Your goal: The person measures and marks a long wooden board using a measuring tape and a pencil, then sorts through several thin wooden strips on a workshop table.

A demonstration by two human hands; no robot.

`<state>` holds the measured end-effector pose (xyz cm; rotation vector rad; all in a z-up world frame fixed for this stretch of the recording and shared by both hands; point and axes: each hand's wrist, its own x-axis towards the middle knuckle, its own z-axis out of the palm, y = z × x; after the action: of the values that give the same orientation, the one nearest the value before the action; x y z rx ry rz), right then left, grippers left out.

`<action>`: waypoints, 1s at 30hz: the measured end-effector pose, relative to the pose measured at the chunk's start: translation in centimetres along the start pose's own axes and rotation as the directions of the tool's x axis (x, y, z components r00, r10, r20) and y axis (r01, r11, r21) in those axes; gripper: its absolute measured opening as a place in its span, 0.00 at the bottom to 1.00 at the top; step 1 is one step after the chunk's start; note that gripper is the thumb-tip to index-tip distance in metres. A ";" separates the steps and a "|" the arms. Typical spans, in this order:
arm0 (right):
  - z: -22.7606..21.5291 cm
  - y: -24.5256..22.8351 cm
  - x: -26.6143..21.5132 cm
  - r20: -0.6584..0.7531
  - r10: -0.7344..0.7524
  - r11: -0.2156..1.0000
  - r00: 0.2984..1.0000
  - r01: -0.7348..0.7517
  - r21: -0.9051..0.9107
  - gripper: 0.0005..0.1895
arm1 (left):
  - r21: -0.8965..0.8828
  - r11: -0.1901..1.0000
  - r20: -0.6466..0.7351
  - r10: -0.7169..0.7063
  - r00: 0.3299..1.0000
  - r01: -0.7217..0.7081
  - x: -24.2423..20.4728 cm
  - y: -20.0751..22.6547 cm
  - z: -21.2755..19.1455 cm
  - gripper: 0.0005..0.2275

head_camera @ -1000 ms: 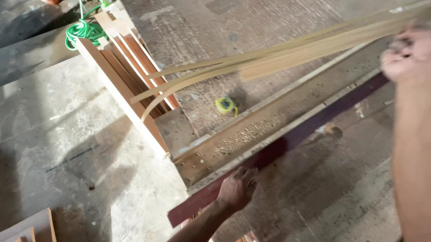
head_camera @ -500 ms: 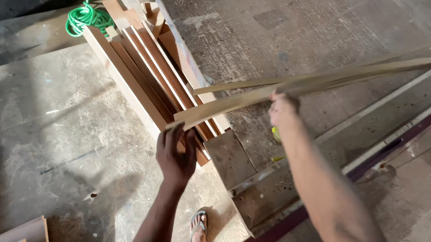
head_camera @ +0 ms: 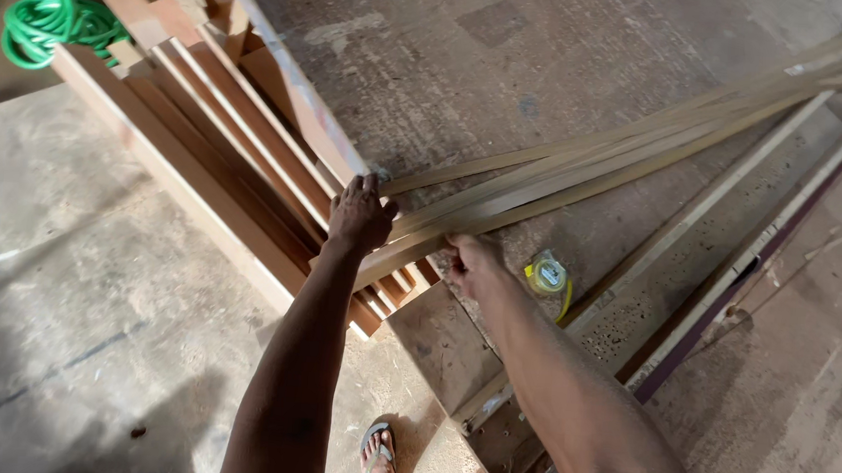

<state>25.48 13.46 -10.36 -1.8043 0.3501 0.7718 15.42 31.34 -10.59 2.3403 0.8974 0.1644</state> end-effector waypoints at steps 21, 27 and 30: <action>0.6 -1.1 -2.7 0.077 0.072 0.900 0.994 -0.098 0.425 0.23 | -0.340 0.931 0.418 0.023 0.908 0.133 -5.9 -1.1 -3.2 0.13; -1.1 -2.2 -6.1 0.177 -0.014 0.775 0.984 -0.101 0.624 0.19 | -0.310 0.946 0.471 0.068 0.879 0.093 -10.3 4.2 -7.9 0.11; -1.4 -2.7 -6.0 0.179 -0.037 0.739 0.983 -0.093 0.667 0.19 | -0.267 0.963 0.403 0.083 0.912 0.030 -12.2 5.4 -9.2 0.11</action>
<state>22.98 12.36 -4.19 -1.0299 0.4666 0.7015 6.21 25.10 1.19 2.0258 0.5910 -0.1837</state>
